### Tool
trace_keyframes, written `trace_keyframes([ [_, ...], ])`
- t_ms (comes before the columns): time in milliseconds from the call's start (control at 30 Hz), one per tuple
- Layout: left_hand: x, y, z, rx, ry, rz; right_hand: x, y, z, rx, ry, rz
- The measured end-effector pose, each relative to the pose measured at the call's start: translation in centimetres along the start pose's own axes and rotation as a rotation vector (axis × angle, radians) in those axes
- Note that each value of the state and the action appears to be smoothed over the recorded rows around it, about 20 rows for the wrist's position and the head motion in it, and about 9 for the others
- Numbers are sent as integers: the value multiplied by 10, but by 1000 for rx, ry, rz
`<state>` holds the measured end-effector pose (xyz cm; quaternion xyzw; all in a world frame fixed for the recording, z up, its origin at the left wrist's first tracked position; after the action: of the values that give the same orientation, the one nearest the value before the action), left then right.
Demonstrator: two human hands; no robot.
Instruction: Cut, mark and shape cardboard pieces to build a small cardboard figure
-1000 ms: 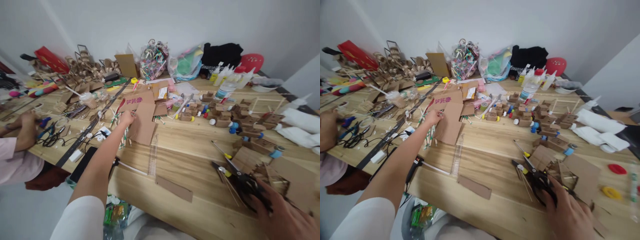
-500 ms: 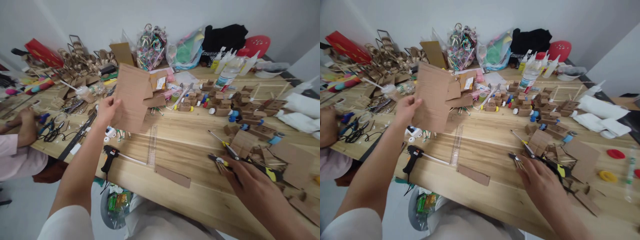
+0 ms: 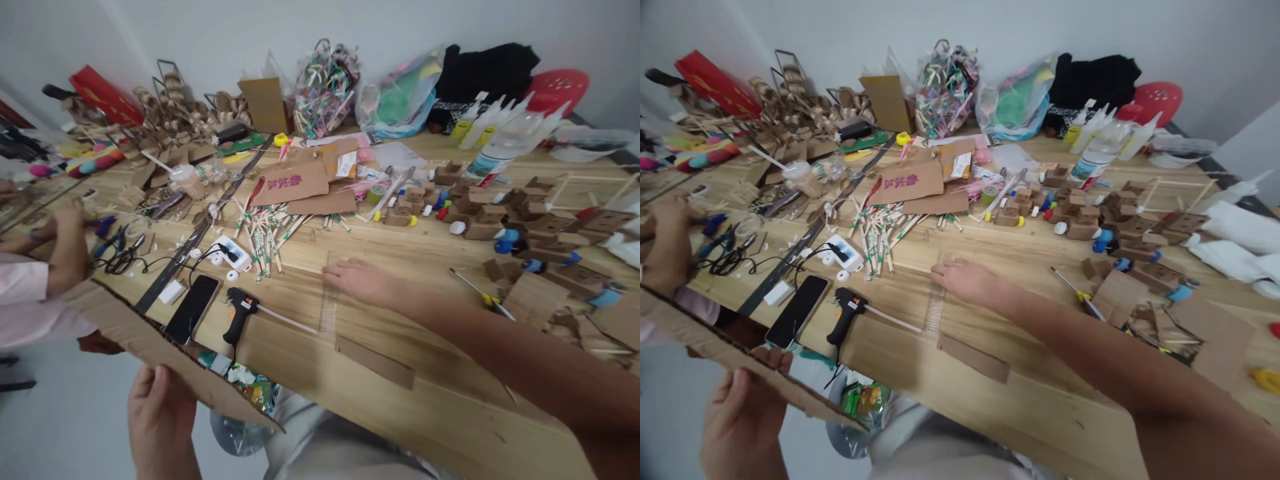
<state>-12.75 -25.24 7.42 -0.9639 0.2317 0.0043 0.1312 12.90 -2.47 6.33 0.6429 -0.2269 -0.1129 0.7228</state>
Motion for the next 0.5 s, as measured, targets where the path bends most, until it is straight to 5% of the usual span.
trace_keyframes([
  [100, -9, 16, 2, -1, -14, -24, 6, 10, -18, -4, -136, 49],
  [233, -21, 5, 4, 65, 34, 48, -1, 22, -42, -40, -316, 70],
  [400, -21, -25, 2, 96, 74, 33, -63, 31, -49, -124, -519, 35],
  [500, -18, -25, -3, 90, 47, 53, -99, 30, -44, -161, -601, 40],
])
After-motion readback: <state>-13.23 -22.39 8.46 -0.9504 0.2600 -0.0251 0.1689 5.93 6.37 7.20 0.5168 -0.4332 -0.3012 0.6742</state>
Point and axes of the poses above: each hand's wrist, its own x-axis away from the middle knuckle, its own y-axis out of the back of the hand, z = x × y, the point moved 3 cm from there along -x, towards the middle knuckle, and after that the axes turned 3 degrees about -y, right-handed, at the moved point
